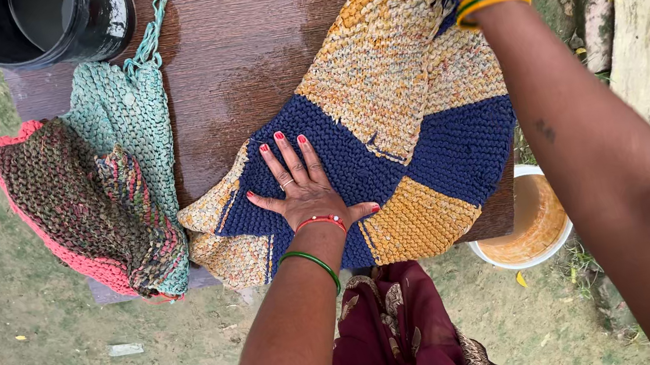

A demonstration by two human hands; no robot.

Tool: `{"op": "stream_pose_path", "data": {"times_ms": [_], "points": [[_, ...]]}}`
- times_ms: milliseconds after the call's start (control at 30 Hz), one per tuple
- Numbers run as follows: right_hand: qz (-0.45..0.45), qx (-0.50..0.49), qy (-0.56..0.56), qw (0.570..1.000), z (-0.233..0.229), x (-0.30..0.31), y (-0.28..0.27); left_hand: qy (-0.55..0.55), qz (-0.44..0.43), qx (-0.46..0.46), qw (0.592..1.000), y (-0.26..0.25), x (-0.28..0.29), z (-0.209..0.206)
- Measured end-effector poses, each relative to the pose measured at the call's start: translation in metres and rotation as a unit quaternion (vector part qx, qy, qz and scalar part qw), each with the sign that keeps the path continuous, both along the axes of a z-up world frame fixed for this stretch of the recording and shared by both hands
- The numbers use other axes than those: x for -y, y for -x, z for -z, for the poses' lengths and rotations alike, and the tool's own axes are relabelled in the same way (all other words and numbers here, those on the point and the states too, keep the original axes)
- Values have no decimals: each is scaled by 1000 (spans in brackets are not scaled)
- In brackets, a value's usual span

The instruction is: The person cleans a woven rug by scrubbing its surface with a brush, pouring water over it from a container, and scrubbing the rug again with the brush.

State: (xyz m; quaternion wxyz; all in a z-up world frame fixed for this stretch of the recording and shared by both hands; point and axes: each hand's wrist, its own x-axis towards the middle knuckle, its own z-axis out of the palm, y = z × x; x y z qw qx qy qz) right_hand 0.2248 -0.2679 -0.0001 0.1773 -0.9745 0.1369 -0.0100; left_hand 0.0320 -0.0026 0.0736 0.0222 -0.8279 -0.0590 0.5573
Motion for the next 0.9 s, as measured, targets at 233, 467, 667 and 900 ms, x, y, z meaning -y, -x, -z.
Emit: {"op": "stream_pose_path", "data": {"times_ms": [233,467,667,900], "points": [[-147,-29,67,986,-38,-32,207,4,0,27,1000,5,-2,-1],[-163,-7,72,984,-52,-45,281,-3,12,63,998,10,2,-4],[-174,3,98,980,-41,-39,279,-12,67,120,990,10,12,-7],[-170,10,86,982,-39,-38,279,115,10,305,945,-48,19,-7]]}}
